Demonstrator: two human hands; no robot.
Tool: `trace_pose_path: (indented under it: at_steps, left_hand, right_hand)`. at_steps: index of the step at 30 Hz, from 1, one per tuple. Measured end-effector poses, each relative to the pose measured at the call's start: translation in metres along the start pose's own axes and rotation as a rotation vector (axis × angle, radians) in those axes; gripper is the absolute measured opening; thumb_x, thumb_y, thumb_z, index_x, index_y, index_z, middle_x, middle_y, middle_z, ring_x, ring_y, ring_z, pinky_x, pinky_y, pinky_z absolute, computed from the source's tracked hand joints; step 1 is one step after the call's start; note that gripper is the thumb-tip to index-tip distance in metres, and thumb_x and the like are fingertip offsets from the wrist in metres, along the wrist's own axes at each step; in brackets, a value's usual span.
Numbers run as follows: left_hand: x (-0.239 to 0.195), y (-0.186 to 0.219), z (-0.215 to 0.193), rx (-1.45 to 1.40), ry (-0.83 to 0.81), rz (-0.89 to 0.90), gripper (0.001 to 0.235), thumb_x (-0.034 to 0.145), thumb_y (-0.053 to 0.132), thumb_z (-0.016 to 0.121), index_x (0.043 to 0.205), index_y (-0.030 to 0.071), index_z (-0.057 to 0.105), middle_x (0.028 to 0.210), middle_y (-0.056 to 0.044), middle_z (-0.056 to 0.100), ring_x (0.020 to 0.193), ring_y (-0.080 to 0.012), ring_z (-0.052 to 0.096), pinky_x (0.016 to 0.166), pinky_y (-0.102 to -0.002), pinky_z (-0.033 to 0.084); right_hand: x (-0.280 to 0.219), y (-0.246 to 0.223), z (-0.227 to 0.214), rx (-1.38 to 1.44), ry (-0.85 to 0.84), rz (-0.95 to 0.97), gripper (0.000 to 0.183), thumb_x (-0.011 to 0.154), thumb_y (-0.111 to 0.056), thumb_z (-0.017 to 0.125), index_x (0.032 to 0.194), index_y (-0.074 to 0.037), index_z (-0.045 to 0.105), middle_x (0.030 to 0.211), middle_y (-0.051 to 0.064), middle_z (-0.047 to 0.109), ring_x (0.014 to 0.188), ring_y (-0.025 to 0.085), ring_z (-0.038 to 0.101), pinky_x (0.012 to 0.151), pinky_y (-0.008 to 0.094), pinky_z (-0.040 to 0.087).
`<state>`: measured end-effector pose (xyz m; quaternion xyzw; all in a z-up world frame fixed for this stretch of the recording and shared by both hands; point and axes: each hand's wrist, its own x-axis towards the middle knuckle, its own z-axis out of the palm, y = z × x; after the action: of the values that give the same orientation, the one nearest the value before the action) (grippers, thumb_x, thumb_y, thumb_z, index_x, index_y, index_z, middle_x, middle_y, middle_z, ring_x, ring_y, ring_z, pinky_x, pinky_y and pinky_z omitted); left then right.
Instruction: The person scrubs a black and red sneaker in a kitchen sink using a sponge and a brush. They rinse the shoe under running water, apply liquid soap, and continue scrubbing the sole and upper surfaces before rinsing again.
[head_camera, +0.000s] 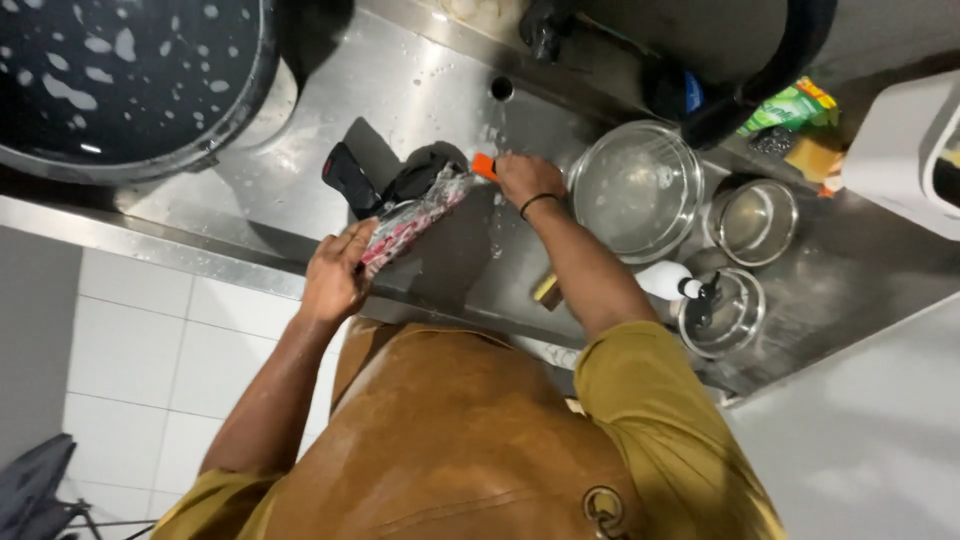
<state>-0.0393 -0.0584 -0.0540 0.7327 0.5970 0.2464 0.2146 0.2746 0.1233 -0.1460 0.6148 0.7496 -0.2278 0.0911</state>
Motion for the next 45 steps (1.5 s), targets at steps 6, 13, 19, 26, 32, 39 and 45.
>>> trace_pose_path:
  at_steps: [6, 13, 19, 26, 32, 39, 45]
  left_hand:
    - [0.0, -0.01, 0.004, -0.009, -0.004, -0.071, 0.055, 0.09, 0.033, 0.074, 0.14, 0.01, 0.065, 0.125, -0.018, 0.07, 0.091, -0.0431, 0.07, 0.083, -0.047, 0.057]
    - [-0.026, -0.058, 0.02, 0.13, -0.266, -0.371, 0.051, 0.082, 0.031, 0.077, 0.131, 0.017, 0.071, 0.117, -0.016, 0.074, 0.094, -0.0428, 0.073, 0.082, -0.051, 0.06]
    - [-0.018, -0.055, 0.054, 0.437, -0.443, -0.483, 0.024, 0.088, 0.033, 0.071, 0.103, 0.017, 0.079, 0.081, -0.015, 0.076, 0.074, -0.0358, 0.077, 0.064, -0.047, 0.062]
    - [0.074, 0.049, 0.095, 0.358, -0.283, -0.24, 0.053, 0.106, 0.017, 0.049, 0.159, 0.013, 0.044, 0.159, -0.024, 0.046, 0.139, -0.0477, 0.049, 0.107, -0.069, 0.036]
    - [0.158, 0.027, 0.18, 0.532, -0.626, -0.344, 0.076, 0.099, 0.04, 0.064, 0.163, 0.02, 0.028, 0.141, -0.025, 0.052, 0.129, -0.0392, 0.044, 0.108, -0.06, 0.018]
    - [0.127, 0.114, 0.016, 0.016, -0.515, -0.231, 0.107, 0.076, 0.022, 0.088, 0.164, 0.022, 0.027, 0.144, -0.027, 0.033, 0.14, -0.0548, 0.029, 0.107, -0.079, 0.022]
    - [0.093, 0.074, 0.017, -0.251, -0.165, 0.062, 0.08, 0.074, 0.017, 0.085, 0.147, 0.02, 0.053, 0.131, -0.025, 0.039, 0.106, -0.0639, 0.059, 0.09, -0.062, 0.055]
  right_hand:
    - [-0.014, -0.021, -0.021, 0.173, -0.005, -0.122, 0.046, 0.102, -0.038, 0.041, 0.089, -0.007, 0.073, 0.093, 0.017, 0.076, 0.096, 0.04, 0.071, 0.085, 0.055, 0.055]
    - [-0.004, 0.012, 0.009, 0.109, -0.27, 0.194, 0.065, 0.098, -0.054, 0.03, 0.102, -0.012, 0.08, 0.102, 0.01, 0.078, 0.107, 0.034, 0.072, 0.091, 0.048, 0.055]
    - [-0.038, 0.031, 0.059, -0.025, 0.04, -0.082, 0.042, 0.103, -0.029, 0.038, 0.095, -0.003, 0.07, 0.087, 0.018, 0.076, 0.087, 0.037, 0.074, 0.076, 0.05, 0.06]
    - [-0.078, 0.099, 0.001, 0.108, 0.571, 0.268, 0.045, 0.1, -0.02, 0.046, 0.068, 0.003, 0.068, 0.062, 0.029, 0.063, 0.066, 0.05, 0.067, 0.05, 0.056, 0.046]
    - [-0.04, 0.247, 0.026, -0.016, -0.004, 0.686, 0.055, 0.105, -0.046, 0.034, 0.104, -0.008, 0.074, 0.099, 0.016, 0.076, 0.105, 0.038, 0.072, 0.072, 0.064, 0.057]
    - [-0.125, 0.023, -0.091, 0.281, 0.644, 0.0, 0.034, 0.094, -0.019, 0.06, 0.062, -0.008, 0.061, 0.055, 0.014, 0.059, 0.057, 0.039, 0.064, 0.046, 0.044, 0.049]
    - [-0.112, -0.008, -0.119, -0.017, 0.71, -0.386, 0.045, 0.093, -0.01, 0.06, 0.05, -0.016, 0.049, 0.043, 0.004, 0.053, 0.041, 0.024, 0.058, 0.036, 0.034, 0.042]
